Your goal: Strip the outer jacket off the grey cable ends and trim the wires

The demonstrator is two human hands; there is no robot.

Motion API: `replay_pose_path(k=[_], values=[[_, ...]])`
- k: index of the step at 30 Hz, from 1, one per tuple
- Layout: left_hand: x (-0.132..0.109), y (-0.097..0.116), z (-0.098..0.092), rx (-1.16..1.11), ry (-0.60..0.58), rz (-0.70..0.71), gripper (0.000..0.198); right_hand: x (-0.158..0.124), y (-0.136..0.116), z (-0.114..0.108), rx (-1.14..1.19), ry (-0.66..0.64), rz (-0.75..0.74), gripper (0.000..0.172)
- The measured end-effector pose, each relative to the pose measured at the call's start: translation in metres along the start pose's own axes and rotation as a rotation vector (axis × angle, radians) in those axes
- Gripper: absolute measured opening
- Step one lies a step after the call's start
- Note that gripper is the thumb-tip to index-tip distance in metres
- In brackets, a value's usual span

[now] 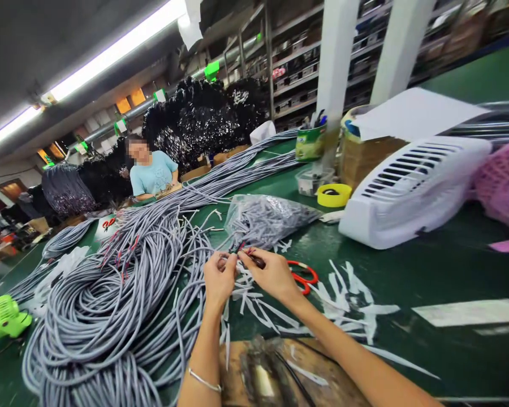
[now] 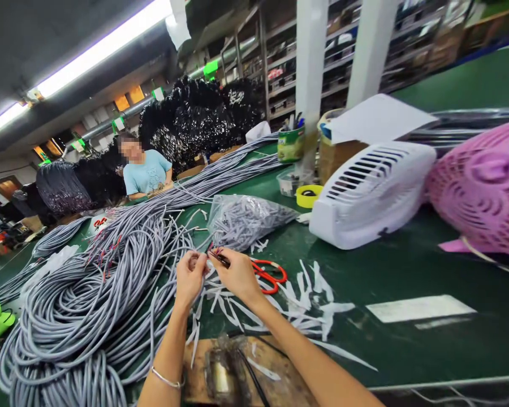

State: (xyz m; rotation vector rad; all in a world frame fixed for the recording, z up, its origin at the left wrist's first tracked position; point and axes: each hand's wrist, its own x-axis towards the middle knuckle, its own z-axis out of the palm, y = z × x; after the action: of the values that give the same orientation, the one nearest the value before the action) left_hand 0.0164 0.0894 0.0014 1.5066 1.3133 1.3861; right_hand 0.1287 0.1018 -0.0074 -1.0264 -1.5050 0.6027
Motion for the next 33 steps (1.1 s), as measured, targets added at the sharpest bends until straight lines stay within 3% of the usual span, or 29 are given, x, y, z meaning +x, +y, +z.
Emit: replay_pose_path(k=[12, 19, 25, 30, 33], values=[[0.002, 0.0, 0.002, -0.16, 0.087, -0.05, 0.049, -0.001, -0.005, -0.003, 0.013, 0.027, 0.046, 0.042], [-0.001, 0.001, 0.001, -0.093, 0.045, -0.012, 0.034, -0.001, 0.004, 0.002, 0.164, -0.001, 0.106, 0.047], [0.0, -0.003, -0.001, -0.011, 0.152, 0.163, 0.026, -0.001, 0.002, 0.003, 0.264, -0.001, 0.179, 0.044], [0.0, -0.006, 0.001, -0.128, 0.024, 0.033, 0.038, -0.001, 0.002, 0.004, 0.334, 0.001, 0.255, 0.04], [0.001, -0.006, 0.002, -0.21, 0.026, -0.018, 0.042, -0.001, 0.006, 0.007, 0.374, 0.006, 0.331, 0.043]])
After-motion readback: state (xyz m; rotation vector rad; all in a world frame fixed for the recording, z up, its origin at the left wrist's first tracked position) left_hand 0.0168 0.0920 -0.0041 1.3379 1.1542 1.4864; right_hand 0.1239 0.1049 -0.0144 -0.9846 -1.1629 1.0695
